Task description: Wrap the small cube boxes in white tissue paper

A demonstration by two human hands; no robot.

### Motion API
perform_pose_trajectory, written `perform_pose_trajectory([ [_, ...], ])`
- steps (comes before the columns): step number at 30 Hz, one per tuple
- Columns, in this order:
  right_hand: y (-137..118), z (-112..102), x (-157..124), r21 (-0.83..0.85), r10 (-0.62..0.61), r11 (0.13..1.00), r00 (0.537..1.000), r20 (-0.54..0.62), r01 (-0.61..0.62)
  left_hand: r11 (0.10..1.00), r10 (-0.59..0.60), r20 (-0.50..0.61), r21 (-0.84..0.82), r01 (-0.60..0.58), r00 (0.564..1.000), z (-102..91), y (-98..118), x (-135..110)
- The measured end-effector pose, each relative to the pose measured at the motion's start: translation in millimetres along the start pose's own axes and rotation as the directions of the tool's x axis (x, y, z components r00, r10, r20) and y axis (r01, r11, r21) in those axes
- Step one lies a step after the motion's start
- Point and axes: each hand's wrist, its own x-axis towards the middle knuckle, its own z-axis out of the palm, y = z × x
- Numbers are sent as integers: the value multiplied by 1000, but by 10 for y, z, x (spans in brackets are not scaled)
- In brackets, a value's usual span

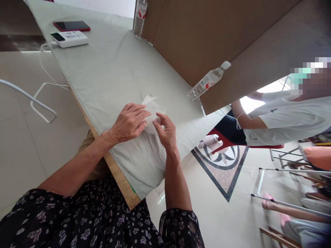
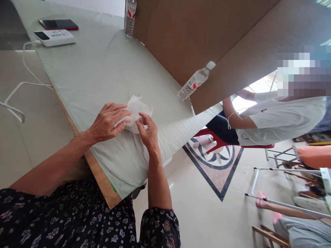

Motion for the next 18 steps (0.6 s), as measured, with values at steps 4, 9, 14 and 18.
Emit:
perform_pose_trajectory([
  [4,-217,-122,-167,30,-130,992,961,245,126,998,-54,83,32,51,995,-7,-56,94],
  [9,-288,-225,-414,13,-129,989,824,551,146,975,-216,80,71,210,973,11,-294,21],
  [14,-232,-196,-417,-41,49,999,896,442,-35,926,-326,52,220,308,944,31,-459,-188],
  [18,-124,49,-174,-142,16,990,990,140,4,914,-319,116,302,272,941,33,-392,-345],
])
